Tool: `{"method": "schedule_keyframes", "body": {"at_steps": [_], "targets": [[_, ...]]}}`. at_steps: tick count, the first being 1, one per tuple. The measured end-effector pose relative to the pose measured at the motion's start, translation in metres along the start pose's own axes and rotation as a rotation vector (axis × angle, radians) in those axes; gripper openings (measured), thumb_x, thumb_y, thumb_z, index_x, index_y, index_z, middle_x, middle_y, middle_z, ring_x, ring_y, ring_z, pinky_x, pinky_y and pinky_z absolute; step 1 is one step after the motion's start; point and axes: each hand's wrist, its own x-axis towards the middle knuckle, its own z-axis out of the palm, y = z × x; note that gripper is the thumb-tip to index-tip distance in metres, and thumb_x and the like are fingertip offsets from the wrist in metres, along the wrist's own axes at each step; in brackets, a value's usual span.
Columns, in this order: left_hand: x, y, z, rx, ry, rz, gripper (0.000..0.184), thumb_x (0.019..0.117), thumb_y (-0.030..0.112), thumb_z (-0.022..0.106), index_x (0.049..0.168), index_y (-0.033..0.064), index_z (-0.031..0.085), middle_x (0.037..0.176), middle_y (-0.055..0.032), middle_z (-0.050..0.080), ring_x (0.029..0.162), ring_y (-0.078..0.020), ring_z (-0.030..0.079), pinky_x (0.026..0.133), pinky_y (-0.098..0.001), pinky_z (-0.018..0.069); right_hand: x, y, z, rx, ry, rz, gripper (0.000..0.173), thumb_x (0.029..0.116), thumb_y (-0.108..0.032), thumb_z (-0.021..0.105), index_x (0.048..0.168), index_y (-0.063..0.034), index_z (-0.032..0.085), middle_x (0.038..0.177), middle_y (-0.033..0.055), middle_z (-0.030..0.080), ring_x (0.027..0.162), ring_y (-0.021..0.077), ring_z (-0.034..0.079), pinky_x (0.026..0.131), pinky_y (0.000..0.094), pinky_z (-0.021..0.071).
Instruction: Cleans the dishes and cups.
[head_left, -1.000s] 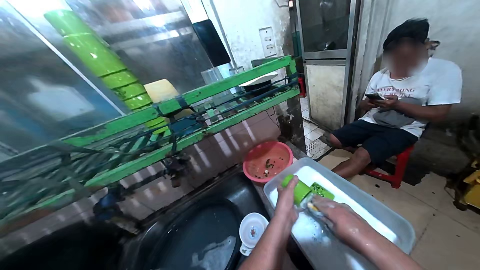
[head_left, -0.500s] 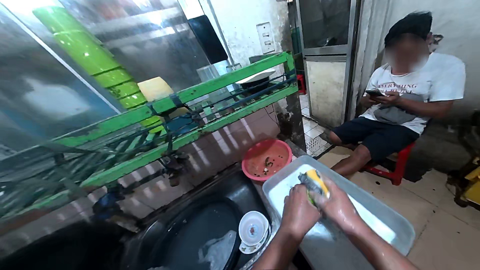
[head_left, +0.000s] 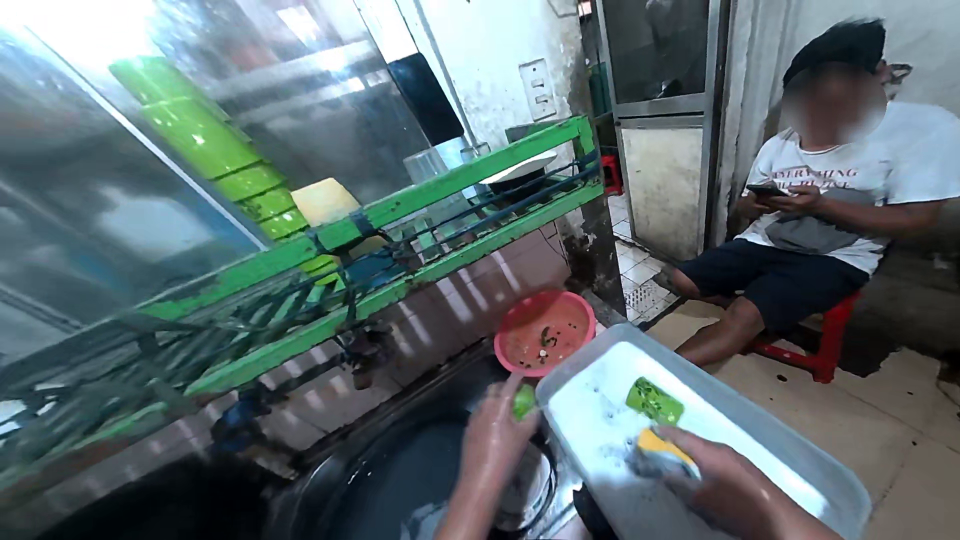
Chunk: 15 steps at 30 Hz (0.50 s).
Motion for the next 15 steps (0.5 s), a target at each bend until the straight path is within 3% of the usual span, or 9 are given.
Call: {"method": "schedule_keyframes", "body": {"at_steps": [3,5,7,10,12,14,15], "targets": [[0.006,-0.071,0.005,0.091,-0.156,-0.191,0.043,0.0932,0.038,0.071,0.130,0.0151,0.068,0.141,-0.0190,0.057,0.122,-0.0385,0.061,0.100,-0.0578,0.0520,-0.015,0.031,-0.004,-0.270,-0.015,-0.077,0.039,0.0941,-0.025,0.070,0.133,-0.0206,0.069,0.128,0.0113,0.070,0.125,0.0373,0.061,0.102,0.0627,0.0481],[0.014,-0.069,0.010,0.132,-0.183,-0.177,0.034,0.1005,0.033,0.062,0.123,0.0106,0.073,0.142,-0.0170,0.058,0.130,-0.0356,0.057,0.108,-0.0531,0.0480,-0.015,0.040,-0.003,-0.375,-0.019,-0.037,0.035,0.0941,-0.024,0.069,0.129,-0.0212,0.071,0.127,0.0089,0.071,0.127,0.0395,0.059,0.100,0.0631,0.0481],[0.023,-0.019,0.012,0.113,-0.171,0.003,0.031,0.1034,0.028,0.057,0.122,0.0086,0.073,0.142,-0.0148,0.059,0.135,-0.0323,0.053,0.113,-0.0493,0.0438,-0.009,0.047,0.002,-0.405,-0.026,0.027,0.036,0.0933,-0.021,0.069,0.129,-0.0164,0.070,0.130,0.0135,0.068,0.127,0.0432,0.057,0.097,0.0641,0.0495],[0.022,0.083,0.038,0.066,-0.261,0.479,0.032,0.1032,0.016,0.052,0.129,0.0105,0.069,0.144,-0.0119,0.059,0.140,-0.0286,0.050,0.118,-0.0467,0.0396,-0.006,0.047,0.007,-0.429,-0.092,0.106,0.044,0.0896,-0.016,0.074,0.132,-0.0101,0.066,0.139,0.0194,0.060,0.131,0.0482,0.051,0.097,0.0676,0.0475],[0.016,0.131,0.078,0.034,-0.418,0.750,0.044,0.0975,0.003,0.055,0.139,0.0140,0.062,0.153,-0.0091,0.052,0.149,-0.0315,0.038,0.121,-0.0607,0.0287,-0.005,0.050,0.009,-0.462,-0.111,0.094,0.044,0.0887,-0.012,0.073,0.132,-0.0097,0.067,0.139,0.0192,0.060,0.130,0.0483,0.052,0.096,0.0676,0.0480],[0.015,0.155,0.113,0.117,-0.547,0.788,0.057,0.0942,-0.002,0.058,0.148,0.0153,0.053,0.163,-0.0081,0.040,0.154,-0.0356,0.025,0.119,-0.0726,0.0170,-0.004,0.053,0.011,-0.478,-0.117,0.076,0.044,0.0875,-0.011,0.074,0.131,-0.0089,0.067,0.137,0.0199,0.060,0.129,0.0485,0.053,0.095,0.0679,0.0484],[0.017,0.160,0.125,0.161,-0.553,0.757,0.060,0.0934,-0.002,0.059,0.151,0.0158,0.050,0.163,-0.0092,0.039,0.154,-0.0378,0.025,0.118,-0.0752,0.0162,-0.002,0.053,0.011,-0.475,-0.127,0.083,0.048,0.0850,-0.013,0.077,0.131,-0.0088,0.067,0.138,0.0207,0.060,0.129,0.0491,0.052,0.094,0.0688,0.0485]]}}
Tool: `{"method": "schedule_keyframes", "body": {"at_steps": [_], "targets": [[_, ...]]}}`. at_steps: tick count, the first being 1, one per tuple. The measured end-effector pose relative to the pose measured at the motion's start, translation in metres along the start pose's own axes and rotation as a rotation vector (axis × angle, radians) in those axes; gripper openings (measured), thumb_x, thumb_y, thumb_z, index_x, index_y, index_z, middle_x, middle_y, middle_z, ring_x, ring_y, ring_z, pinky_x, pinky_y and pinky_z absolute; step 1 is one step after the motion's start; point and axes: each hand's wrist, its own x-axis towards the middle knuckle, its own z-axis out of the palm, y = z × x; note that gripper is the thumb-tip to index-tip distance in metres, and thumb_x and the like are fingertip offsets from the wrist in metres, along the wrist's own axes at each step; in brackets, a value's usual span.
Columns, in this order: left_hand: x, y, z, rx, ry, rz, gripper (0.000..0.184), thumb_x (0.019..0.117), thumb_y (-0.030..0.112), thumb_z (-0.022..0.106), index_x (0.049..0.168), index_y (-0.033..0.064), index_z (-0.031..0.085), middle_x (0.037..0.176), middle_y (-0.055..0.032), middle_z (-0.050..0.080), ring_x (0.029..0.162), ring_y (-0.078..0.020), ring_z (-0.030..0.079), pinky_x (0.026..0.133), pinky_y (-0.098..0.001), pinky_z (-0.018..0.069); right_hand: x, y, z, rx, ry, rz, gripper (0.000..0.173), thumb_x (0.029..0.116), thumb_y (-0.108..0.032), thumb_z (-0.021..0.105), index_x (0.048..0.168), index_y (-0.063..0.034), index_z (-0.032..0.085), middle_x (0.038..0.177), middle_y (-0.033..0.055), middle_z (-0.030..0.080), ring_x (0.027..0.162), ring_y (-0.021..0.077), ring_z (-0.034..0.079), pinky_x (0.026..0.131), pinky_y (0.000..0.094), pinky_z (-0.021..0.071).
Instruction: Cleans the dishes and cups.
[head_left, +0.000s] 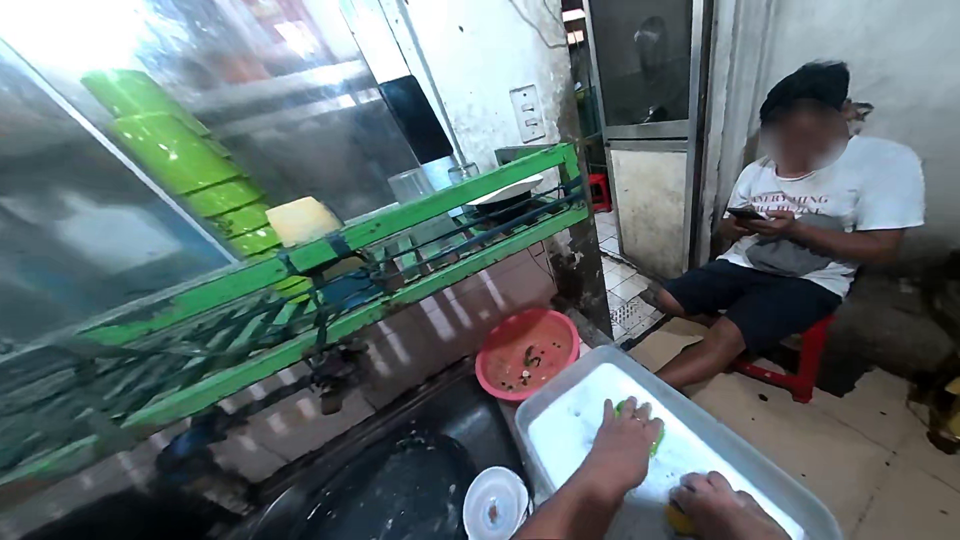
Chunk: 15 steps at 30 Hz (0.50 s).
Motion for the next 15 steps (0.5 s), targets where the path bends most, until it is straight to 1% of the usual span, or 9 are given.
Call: {"method": "schedule_keyframes", "body": {"at_steps": [2,4,5,7,9,10,12,14,15], "targets": [[0.013,-0.003,0.007,0.030,0.019,-0.104,0.067,0.0879,0.000,0.066,0.150,0.0165,0.050,0.157,-0.0113,0.046,0.151,-0.0404,0.030,0.115,-0.0762,0.0210,0.003,-0.001,-0.001,0.018,-0.043,0.033,0.056,0.0810,-0.019,0.080,0.135,-0.0105,0.065,0.141,0.0193,0.058,0.131,0.0482,0.050,0.094,0.0681,0.0493],[0.015,-0.011,0.002,-0.042,0.064,-0.217,0.071,0.0819,0.010,0.074,0.149,0.0171,0.051,0.150,-0.0113,0.052,0.145,-0.0391,0.039,0.112,-0.0700,0.0329,0.004,-0.001,-0.003,0.072,-0.057,0.050,0.059,0.0805,-0.022,0.080,0.136,-0.0111,0.063,0.141,0.0186,0.057,0.132,0.0469,0.050,0.096,0.0655,0.0503],[0.014,-0.015,-0.002,-0.142,0.121,-0.270,0.072,0.0812,0.018,0.077,0.148,0.0161,0.051,0.147,-0.0119,0.054,0.141,-0.0373,0.043,0.112,-0.0656,0.0353,0.007,0.001,-0.002,0.126,-0.045,0.049,0.058,0.0814,-0.023,0.079,0.135,-0.0095,0.064,0.138,0.0206,0.059,0.129,0.0467,0.053,0.098,0.0646,0.0499],[0.007,-0.020,-0.010,-0.462,0.374,-0.352,0.075,0.0785,0.030,0.080,0.145,0.0084,0.053,0.140,-0.0155,0.059,0.133,-0.0318,0.054,0.113,-0.0538,0.0407,0.011,0.008,-0.004,0.279,-0.015,0.075,0.055,0.0855,-0.029,0.077,0.134,-0.0057,0.064,0.130,0.0241,0.065,0.123,0.0439,0.060,0.102,0.0623,0.0485],[-0.004,-0.013,-0.025,-0.926,0.638,-0.385,0.084,0.0774,0.024,0.084,0.145,-0.0025,0.044,0.136,-0.0230,0.058,0.122,-0.0292,0.060,0.105,-0.0430,0.0508,0.015,0.011,-0.013,0.506,-0.002,0.174,0.055,0.0916,-0.033,0.074,0.137,-0.0043,0.061,0.129,0.0240,0.066,0.122,0.0401,0.062,0.105,0.0606,0.0469],[-0.011,-0.005,-0.031,-1.158,0.749,-0.382,0.084,0.0777,0.019,0.084,0.145,-0.0034,0.039,0.131,-0.0243,0.058,0.116,-0.0282,0.063,0.098,-0.0416,0.0550,0.017,0.010,-0.018,0.677,0.033,0.241,0.057,0.0926,-0.029,0.073,0.141,-0.0036,0.058,0.130,0.0249,0.065,0.123,0.0399,0.062,0.106,0.0600,0.0462],[-0.024,0.010,-0.032,-1.532,0.889,-0.346,0.082,0.0833,0.016,0.078,0.149,-0.0007,0.032,0.128,-0.0244,0.058,0.108,-0.0279,0.065,0.090,-0.0423,0.0585,0.023,-0.001,-0.029,1.033,0.155,0.310,0.053,0.0961,-0.023,0.068,0.144,-0.0034,0.055,0.129,0.0236,0.064,0.119,0.0355,0.063,0.103,0.0550,0.0490],[-0.033,0.020,-0.028,-1.787,0.958,-0.368,0.074,0.0934,0.018,0.069,0.153,0.0043,0.028,0.128,-0.0253,0.057,0.105,-0.0311,0.065,0.085,-0.0461,0.0584,0.023,-0.035,-0.040,1.319,0.313,0.267,0.051,0.0976,-0.022,0.066,0.143,-0.0035,0.054,0.122,0.0194,0.067,0.107,0.0284,0.067,0.092,0.0482,0.0554],[-0.037,0.020,-0.028,-1.869,0.962,-0.405,0.067,0.1001,0.022,0.063,0.155,0.0076,0.027,0.130,-0.0246,0.057,0.106,-0.0319,0.064,0.086,-0.0476,0.0575,0.024,-0.054,-0.042,1.420,0.367,0.218,0.052,0.0968,-0.021,0.067,0.144,-0.0044,0.053,0.121,0.0178,0.067,0.104,0.0263,0.068,0.088,0.0465,0.0577]]}}
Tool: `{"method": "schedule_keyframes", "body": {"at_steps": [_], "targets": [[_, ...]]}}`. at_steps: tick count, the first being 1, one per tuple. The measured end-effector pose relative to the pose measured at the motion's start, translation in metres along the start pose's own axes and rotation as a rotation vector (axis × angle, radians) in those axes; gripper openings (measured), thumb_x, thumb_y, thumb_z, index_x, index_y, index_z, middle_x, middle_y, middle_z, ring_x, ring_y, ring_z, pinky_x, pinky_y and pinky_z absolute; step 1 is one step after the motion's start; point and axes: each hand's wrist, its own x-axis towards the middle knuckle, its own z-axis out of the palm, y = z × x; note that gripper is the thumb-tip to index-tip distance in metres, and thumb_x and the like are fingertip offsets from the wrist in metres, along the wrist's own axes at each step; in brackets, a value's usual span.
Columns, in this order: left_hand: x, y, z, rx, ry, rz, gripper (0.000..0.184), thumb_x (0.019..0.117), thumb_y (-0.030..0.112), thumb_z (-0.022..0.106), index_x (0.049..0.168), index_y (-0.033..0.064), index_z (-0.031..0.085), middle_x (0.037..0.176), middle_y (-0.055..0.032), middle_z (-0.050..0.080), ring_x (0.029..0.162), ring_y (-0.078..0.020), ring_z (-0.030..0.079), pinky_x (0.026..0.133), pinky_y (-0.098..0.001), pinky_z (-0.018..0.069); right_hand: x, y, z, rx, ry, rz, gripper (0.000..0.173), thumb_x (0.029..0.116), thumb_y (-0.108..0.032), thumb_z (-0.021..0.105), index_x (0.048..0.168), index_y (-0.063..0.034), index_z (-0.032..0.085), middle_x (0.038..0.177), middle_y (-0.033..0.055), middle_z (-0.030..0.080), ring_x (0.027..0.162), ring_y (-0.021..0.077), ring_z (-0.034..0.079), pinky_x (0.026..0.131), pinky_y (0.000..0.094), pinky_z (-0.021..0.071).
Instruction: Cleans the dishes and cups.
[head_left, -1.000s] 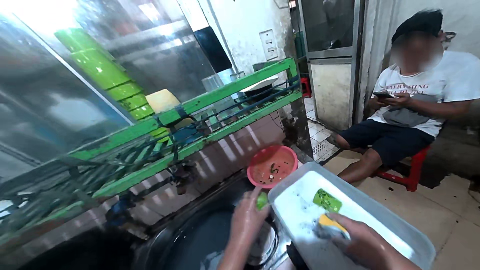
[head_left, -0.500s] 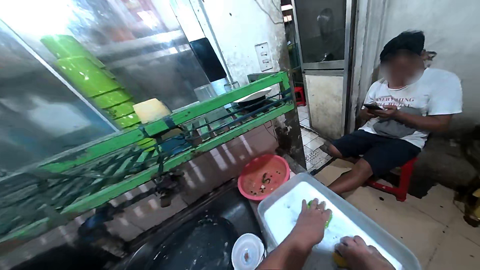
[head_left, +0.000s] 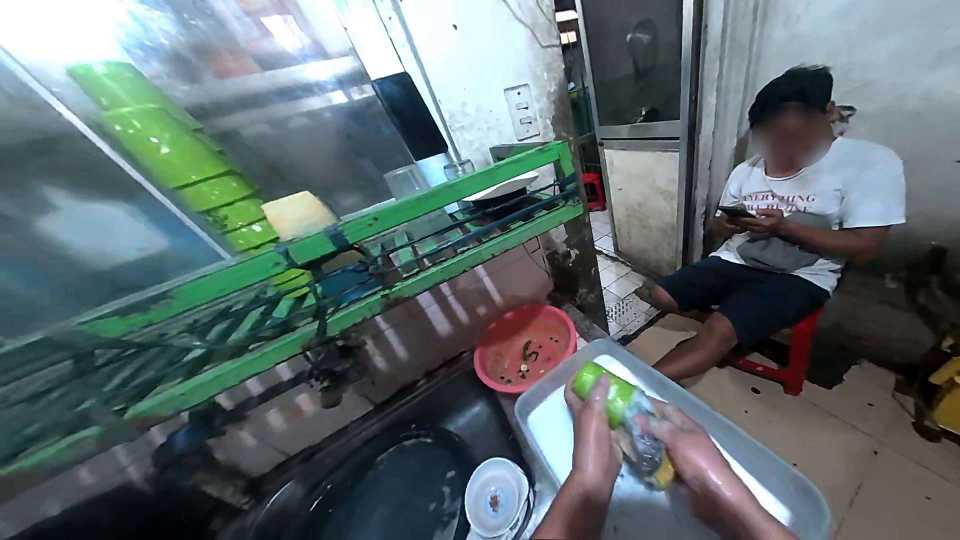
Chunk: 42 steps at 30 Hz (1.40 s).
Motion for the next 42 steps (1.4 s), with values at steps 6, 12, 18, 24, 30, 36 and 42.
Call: {"method": "schedule_keyframes", "body": {"at_steps": [6,12,18,24,30,36,42], "targets": [[-0.010,0.023,-0.027,0.018,-0.045,-0.145,0.060,0.1060,0.030,0.054,0.156,0.0117,0.027,0.130,-0.0188,0.060,0.109,-0.0265,0.065,0.088,-0.0441,0.0576,-0.004,0.004,0.037,-0.702,-0.183,-0.390,0.045,0.1041,-0.020,0.054,0.138,0.0086,0.057,0.144,0.0280,0.055,0.136,0.0380,0.053,0.116,0.0511,0.0396],[-0.014,0.016,-0.034,0.014,-0.039,-0.140,0.065,0.1030,0.026,0.061,0.156,0.0103,0.026,0.131,-0.0212,0.059,0.108,-0.0291,0.065,0.088,-0.0470,0.0576,0.010,0.014,0.034,-0.380,-0.237,-0.189,0.039,0.1037,-0.012,0.052,0.139,0.0052,0.054,0.133,0.0204,0.062,0.124,0.0255,0.059,0.106,0.0415,0.0480],[-0.013,0.024,-0.032,-0.077,-0.150,-0.258,0.050,0.1041,0.025,0.056,0.146,0.0058,0.037,0.109,-0.0166,0.066,0.092,-0.0237,0.068,0.078,-0.0403,0.0594,-0.012,-0.015,0.040,-1.124,-0.353,-0.253,0.040,0.1078,-0.019,0.045,0.133,0.0093,0.057,0.141,0.0289,0.055,0.134,0.0413,0.052,0.114,0.0556,0.0375],[0.016,0.041,-0.040,0.155,0.043,-0.128,0.062,0.0994,0.028,0.067,0.149,0.0070,0.036,0.117,-0.0216,0.064,0.095,-0.0300,0.068,0.076,-0.0467,0.0601,-0.021,0.014,0.002,-1.251,-0.302,-0.497,0.054,0.1009,-0.006,0.053,0.154,-0.0100,0.047,0.160,0.0118,0.045,0.147,0.0311,0.043,0.115,0.0593,0.0367],[-0.019,0.049,-0.040,1.152,-0.320,0.190,0.082,0.0774,0.027,0.085,0.146,0.0026,0.048,0.136,-0.0191,0.060,0.124,-0.0290,0.061,0.106,-0.0493,0.0510,-0.020,-0.020,-0.013,-0.471,-0.001,-0.282,0.061,0.0983,-0.019,0.063,0.154,-0.0049,0.044,0.156,0.0169,0.047,0.140,0.0275,0.050,0.115,0.0469,0.0414],[-0.050,0.050,-0.016,1.552,-0.463,0.296,0.076,0.0822,0.038,0.076,0.147,0.0089,0.051,0.145,-0.0110,0.057,0.136,-0.0285,0.051,0.107,-0.0523,0.0448,0.020,-0.034,0.011,-0.383,0.041,-0.122,0.058,0.0979,-0.027,0.069,0.148,-0.0066,0.049,0.135,0.0210,0.062,0.122,0.0313,0.062,0.103,0.0518,0.0504],[-0.029,0.074,-0.050,1.505,-0.320,0.275,0.064,0.0801,0.029,0.076,0.135,0.0010,0.058,0.136,-0.0168,0.061,0.129,-0.0313,0.056,0.107,-0.0521,0.0453,-0.014,-0.018,0.044,-0.545,0.020,-0.305,0.070,0.0906,-0.025,0.076,0.152,-0.0065,0.046,0.133,0.0213,0.064,0.120,0.0332,0.064,0.103,0.0525,0.0505]]}}
